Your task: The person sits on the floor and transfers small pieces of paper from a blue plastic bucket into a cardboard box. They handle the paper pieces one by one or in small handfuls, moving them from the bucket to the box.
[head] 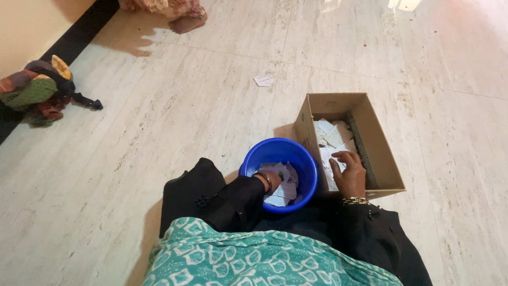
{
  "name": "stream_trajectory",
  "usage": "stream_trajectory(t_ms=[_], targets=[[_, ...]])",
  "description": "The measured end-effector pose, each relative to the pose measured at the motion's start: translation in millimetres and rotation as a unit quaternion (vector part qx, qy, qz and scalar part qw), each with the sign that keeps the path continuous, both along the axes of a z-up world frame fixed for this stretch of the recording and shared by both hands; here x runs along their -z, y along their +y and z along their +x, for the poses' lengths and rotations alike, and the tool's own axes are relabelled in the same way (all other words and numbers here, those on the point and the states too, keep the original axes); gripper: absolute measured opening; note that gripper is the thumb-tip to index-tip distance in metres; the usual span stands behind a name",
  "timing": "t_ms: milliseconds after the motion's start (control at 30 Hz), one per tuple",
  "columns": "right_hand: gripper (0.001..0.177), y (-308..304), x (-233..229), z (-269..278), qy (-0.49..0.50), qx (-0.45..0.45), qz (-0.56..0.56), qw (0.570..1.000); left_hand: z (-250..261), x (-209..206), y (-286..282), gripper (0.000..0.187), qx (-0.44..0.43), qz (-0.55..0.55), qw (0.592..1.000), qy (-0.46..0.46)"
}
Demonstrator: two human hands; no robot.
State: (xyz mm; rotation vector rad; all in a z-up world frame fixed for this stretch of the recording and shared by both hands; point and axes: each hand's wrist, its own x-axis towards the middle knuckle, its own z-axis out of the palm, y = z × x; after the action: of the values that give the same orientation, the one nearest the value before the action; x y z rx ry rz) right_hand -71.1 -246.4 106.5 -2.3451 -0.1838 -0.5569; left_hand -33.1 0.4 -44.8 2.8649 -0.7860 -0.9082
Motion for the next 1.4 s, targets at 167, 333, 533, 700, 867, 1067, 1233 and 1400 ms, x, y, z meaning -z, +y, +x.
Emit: stream_trajectory(t_ms=[167, 333, 533, 700, 867, 1067, 1233, 1400], targets=[[0.016, 5, -4, -3, 0.010, -0.007, -0.019, 1.000, -9, -43, 10, 0.022, -0.065, -0.132, 0.984, -0.104], [0.016, 11, -13, -7, 0.000, -0.036, -0.037, 0.999, -15, -54, 10, 0.016, -0.116, -0.224, 0.959, -0.130], [0.015, 25, -26, -20, 0.026, -0.063, -0.050, 0.996, -18, -43, 0, 0.015, -0.108, -0.208, 0.962, -0.138], [0.016, 31, -34, -21, 0.079, -0.048, -0.046, 0.995, -20, -71, -3, 0.024, -0.148, -0.323, 0.912, -0.207], [0.029, 45, -31, -20, 0.075, -0.109, -0.062, 0.989, -25, -117, -8, 0.022, -0.222, -0.479, 0.823, -0.209], [0.031, 58, -16, -17, 0.090, -0.126, -0.024, 0.988, -30, -136, -18, 0.030, -0.229, -0.612, 0.738, -0.166], [0.027, 62, -18, -17, 0.111, -0.088, -0.016, 0.990, -35, -146, -22, 0.041, -0.221, -0.636, 0.717, -0.178], [0.031, 65, -21, -17, 0.108, -0.098, 0.047, 0.988, -34, -145, -20, 0.037, -0.213, -0.626, 0.721, -0.207]])
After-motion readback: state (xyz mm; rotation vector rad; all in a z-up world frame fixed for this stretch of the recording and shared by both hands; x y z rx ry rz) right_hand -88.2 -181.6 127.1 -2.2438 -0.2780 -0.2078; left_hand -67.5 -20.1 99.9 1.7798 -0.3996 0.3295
